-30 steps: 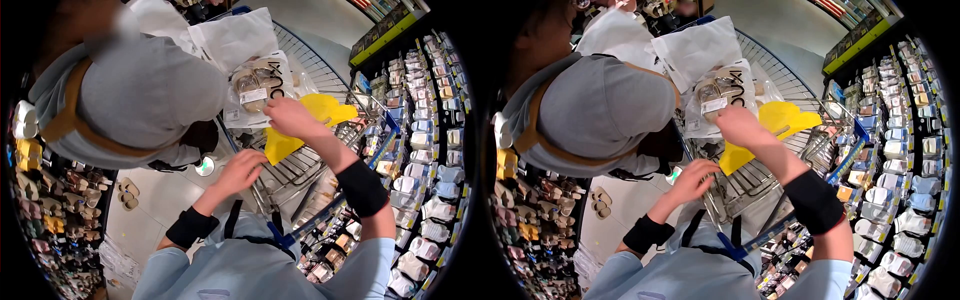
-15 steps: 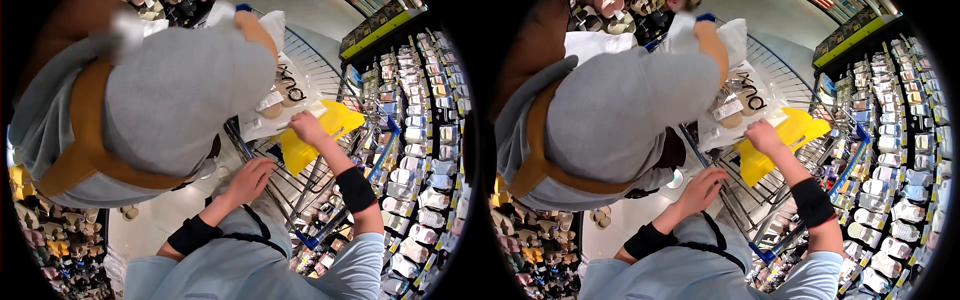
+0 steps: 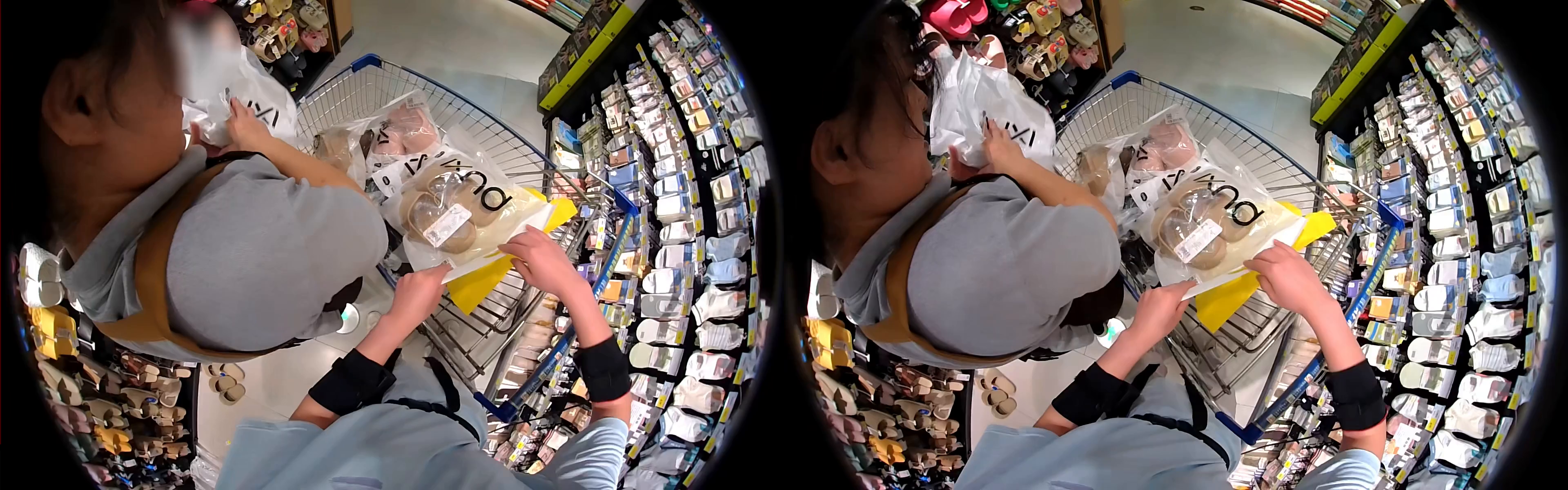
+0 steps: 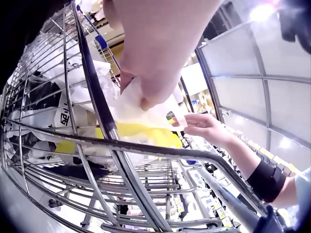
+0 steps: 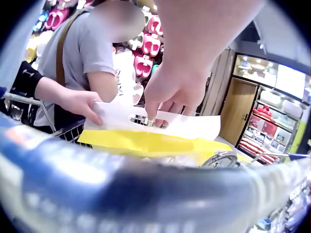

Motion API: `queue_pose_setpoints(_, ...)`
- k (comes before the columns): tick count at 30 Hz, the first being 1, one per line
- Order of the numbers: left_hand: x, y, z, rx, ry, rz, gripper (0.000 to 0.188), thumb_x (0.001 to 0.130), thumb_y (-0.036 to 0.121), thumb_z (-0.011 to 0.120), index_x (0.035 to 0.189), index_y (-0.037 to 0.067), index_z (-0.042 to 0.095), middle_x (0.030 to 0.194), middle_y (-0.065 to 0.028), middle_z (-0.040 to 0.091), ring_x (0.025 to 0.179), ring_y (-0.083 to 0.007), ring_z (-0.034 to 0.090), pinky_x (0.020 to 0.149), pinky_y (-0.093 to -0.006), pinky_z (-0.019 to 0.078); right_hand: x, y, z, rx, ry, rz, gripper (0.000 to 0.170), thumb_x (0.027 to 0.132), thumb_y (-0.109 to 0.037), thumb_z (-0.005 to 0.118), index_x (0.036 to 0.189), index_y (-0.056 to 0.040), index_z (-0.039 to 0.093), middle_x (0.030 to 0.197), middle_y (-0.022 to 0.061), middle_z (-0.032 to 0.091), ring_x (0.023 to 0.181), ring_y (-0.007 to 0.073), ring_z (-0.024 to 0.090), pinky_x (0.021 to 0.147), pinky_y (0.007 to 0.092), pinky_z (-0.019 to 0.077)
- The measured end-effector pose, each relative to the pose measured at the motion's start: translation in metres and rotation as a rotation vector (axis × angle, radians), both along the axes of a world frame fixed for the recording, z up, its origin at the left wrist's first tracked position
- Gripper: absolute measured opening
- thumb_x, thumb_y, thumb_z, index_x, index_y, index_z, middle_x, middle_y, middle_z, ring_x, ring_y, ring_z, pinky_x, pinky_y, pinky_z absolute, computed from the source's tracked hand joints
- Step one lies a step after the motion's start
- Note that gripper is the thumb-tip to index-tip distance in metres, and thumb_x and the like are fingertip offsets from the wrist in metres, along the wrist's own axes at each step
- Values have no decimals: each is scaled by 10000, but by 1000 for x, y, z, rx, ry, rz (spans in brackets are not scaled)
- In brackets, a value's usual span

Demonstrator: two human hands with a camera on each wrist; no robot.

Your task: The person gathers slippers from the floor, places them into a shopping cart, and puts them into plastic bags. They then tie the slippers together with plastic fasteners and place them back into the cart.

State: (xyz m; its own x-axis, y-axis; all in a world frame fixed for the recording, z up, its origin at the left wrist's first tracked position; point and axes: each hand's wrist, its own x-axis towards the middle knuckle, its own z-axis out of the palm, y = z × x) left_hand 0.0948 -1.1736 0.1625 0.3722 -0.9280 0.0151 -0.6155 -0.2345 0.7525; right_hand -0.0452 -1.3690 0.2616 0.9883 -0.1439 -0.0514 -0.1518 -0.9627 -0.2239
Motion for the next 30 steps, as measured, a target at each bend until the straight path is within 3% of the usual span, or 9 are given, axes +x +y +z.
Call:
queue_pose_setpoints(3, -7, -1, 5, -28, -22, 81, 255, 769, 101, 596, 1023, 83, 595, 804, -146, 627, 723, -338, 602, 606, -422, 482, -25, -1, 4, 37, -119, -96, 313, 759, -83, 598, 1068, -39, 574, 1061, 122, 579, 969, 245, 573, 919, 406, 431)
queue_pose_setpoints(6, -11, -9, 12, 16, -9, 142, 268, 759, 99, 595, 1027, 98, 597, 815, -145, 626, 724, -335, 601, 609, -420, 477, -29, -6, 5, 562, -16, -718, 381, 806, -265, 634, 1046, 23, 566, 1094, 184, 567, 871, 191, 619, 690, 306, 532)
queue_pose_setpoints(7, -14, -13, 12, -28, -65, 128, 282, 750, 98, 599, 1032, 99, 600, 821, -144, 628, 727, -331, 604, 616, -416, 481, -21, -8, 2, 979, 57, -859, 509, 820, -398, 606, 1070, 42, 557, 1099, 193, 561, 859, 215, 619, 688, 299, 532)
queue_pose_setpoints(9, -27, -19, 14, -81, -114, 109, 297, 741, 98, 604, 1038, 100, 603, 827, -144, 631, 730, -328, 607, 623, -411, 485, -8, -13, -16, 1238, 177, -902, 736, 819, -572, 516, 1109, 104, 517, 1056, 228, 539, 864, 247, 611, 670, 303, 539)
queue_pose_setpoints(11, -36, -23, 19, -206, -200, 124, 296, 717, 71, 596, 1012, 89, 601, 824, -131, 638, 707, -302, 620, 596, -393, 496, 6, -20, -38, 1438, 227, -907, 671, 824, -527, 544, 1121, 72, 483, 954, 172, 584, 772, 215, 635, 656, 311, 552)
queue_pose_setpoints(14, -52, -20, 27, -173, -201, 122, 350, 704, 40, 601, 1051, 82, 616, 885, -146, 645, 759, -312, 628, 660, -395, 504, 10, -29, -43, 1233, 10, -707, 272, 842, -197, 544, 942, 53, 581, 771, 126, 638, 609, 145, 633, 517, 212, 534)
queue_pose_setpoints(19, -74, 4, 36, -152, 5, 152, 493, 764, 18, 590, 1240, 19, 459, 1317, -156, 431, 1239, -289, 390, 1025, -358, 296, 12, -63, -25, 1246, -18, -468, 203, 780, -69, 497, 715, 23, 666, 709, 97, 650, 590, 125, 624, 491, 206, 505)
queue_pose_setpoints(23, -127, 49, 39, -201, 161, 468, 393, 888, 57, 390, 1280, 24, 400, 1384, -131, 332, 1280, -235, 318, 1053, -347, 227, 5, -108, -10, 1603, -32, -408, 194, 871, -62, 472, 997, 85, 477, 922, 192, 618, 782, 232, 657, 669, 301, 574)
queue_pose_setpoints(30, -254, 52, 94, 103, -7, 585, 470, 930, 368, 324, 1206, 32, 505, 1327, -134, 424, 1316, -298, 252, 1066, -408, 174, -23, -187, 21, 1416, 127, -307, 192, 880, -72, 477, 996, 75, 521, 943, 157, 623, 803, 198, 660, 630, 222, 556)
